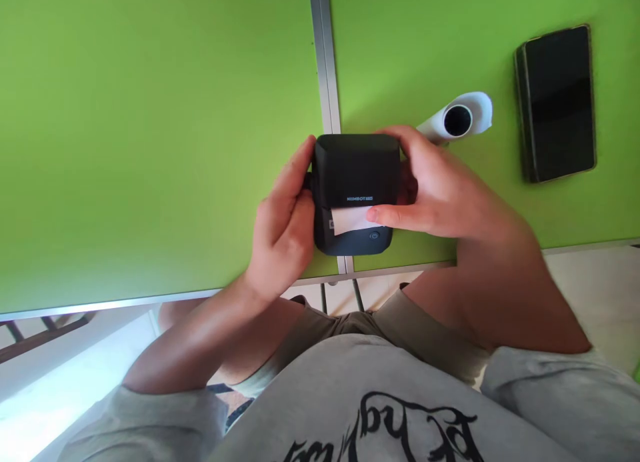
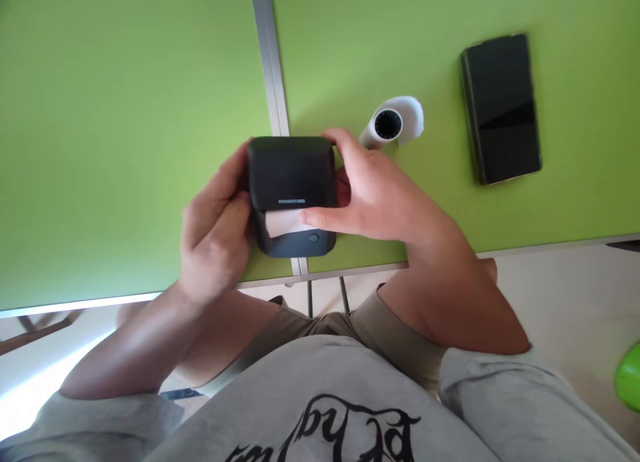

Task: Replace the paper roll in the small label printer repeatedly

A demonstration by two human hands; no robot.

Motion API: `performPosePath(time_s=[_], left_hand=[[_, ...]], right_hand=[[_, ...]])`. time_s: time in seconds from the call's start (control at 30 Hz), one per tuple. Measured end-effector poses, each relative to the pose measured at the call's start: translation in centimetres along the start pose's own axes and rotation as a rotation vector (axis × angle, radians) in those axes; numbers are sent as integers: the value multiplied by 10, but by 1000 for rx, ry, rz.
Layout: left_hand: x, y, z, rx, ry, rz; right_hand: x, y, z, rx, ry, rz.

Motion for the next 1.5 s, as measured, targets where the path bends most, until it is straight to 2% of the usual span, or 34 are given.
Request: performPosePath(time_s=[0.1,0.23,0.47,0.57,0.67,0.77,0.9,0.97,1.03,1.13,1.27,1.37,1.5], left_hand=[[-1,3,3,-16,-3,-61],[-4,2,-4,-60,-25,-83],[-8,-1,-5,86,-259,-136],[-7,-3,-4,152,-274,-145],[-8,-7,-3,215,-316,-123],[-10,-10,-1,297,-351,-144],[-11,-7,2,355,-365,-201],[-10,-4,3,382,-392,-233],[-9,-1,2,417,-430,-262],[-9,1,1,466,-459,-280],[-10,-2,1,501,-459,-246],[-10,-6,0,491,-482,-218],[-9,-10,-2,478,-505,-192]], right_hand=[[-1,2,4,15,-13,9],[-1,2,7,133,-5,-30],[1,4,-1,228,-50,-24],[-2,5,-11,267,-49,80],[-6,7,-19,285,-10,290],[-8,7,-23,195,32,459],[-5,7,-22,213,113,583],[-3,8,-23,235,167,601],[-3,8,-27,162,221,586],[-4,8,-36,-128,249,503],[-2,7,-45,-494,75,265],[0,7,-46,-592,61,147],[2,8,-45,-622,121,73]])
Point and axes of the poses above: each hand's wrist, its own x-axis towards the middle knuckle, its own y-axis out of the back of the hand, z = x × y, the point moved 2 cm from there along x, towards the middle knuckle, and after that the axes turned 5 degrees about x, right-handed, at the moved point
